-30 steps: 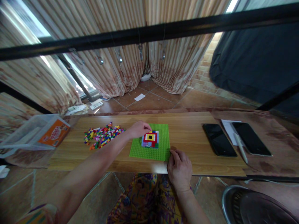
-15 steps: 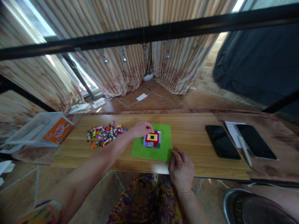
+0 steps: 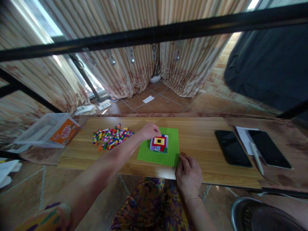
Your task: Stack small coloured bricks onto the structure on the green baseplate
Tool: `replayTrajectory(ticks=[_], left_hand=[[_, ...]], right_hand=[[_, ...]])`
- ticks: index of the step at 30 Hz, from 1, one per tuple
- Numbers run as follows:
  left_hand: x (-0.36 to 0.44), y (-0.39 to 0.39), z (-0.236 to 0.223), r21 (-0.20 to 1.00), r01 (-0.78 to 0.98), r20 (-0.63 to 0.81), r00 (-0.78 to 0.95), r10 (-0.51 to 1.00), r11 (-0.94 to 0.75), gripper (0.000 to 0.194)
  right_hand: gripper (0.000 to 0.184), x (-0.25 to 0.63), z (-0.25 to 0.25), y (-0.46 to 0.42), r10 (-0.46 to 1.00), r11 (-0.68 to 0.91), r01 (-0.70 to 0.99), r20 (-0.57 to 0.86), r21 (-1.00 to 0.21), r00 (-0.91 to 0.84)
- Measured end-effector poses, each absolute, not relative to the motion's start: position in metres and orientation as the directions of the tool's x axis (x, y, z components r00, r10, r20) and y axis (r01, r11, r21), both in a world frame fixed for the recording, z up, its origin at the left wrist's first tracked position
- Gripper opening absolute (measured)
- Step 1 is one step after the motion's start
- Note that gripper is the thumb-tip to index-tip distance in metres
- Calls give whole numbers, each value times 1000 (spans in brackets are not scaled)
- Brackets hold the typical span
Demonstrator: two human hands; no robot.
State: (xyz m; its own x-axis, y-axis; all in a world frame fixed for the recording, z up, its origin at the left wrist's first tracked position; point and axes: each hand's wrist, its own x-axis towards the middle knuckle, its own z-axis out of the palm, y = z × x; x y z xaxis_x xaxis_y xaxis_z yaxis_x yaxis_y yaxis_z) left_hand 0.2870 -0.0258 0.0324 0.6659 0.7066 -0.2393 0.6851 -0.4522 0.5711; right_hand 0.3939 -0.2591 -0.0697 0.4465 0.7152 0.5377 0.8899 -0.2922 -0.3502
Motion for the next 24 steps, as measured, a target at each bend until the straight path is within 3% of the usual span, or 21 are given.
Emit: replayTrajectory(ticks=[10, 16, 20, 24], left_hand=[[283, -28, 30, 576, 666, -208, 680, 703, -474, 15], [258, -20, 41, 607, 626, -110, 676, 728, -490, 29], [210, -8, 41, 612, 641, -3, 587, 809, -463, 29], [150, 1, 35, 506, 762, 18, 460, 888, -405, 30]], right_hand=[[29, 393, -68, -258, 722, -275, 872, 512, -405, 465], [31, 415, -57, -248, 755, -336, 745, 308, -576, 579], [31, 438, -57, -233, 769, -324, 772, 323, -548, 552], [31, 443, -62, -225, 736, -370, 810, 389, -456, 555]])
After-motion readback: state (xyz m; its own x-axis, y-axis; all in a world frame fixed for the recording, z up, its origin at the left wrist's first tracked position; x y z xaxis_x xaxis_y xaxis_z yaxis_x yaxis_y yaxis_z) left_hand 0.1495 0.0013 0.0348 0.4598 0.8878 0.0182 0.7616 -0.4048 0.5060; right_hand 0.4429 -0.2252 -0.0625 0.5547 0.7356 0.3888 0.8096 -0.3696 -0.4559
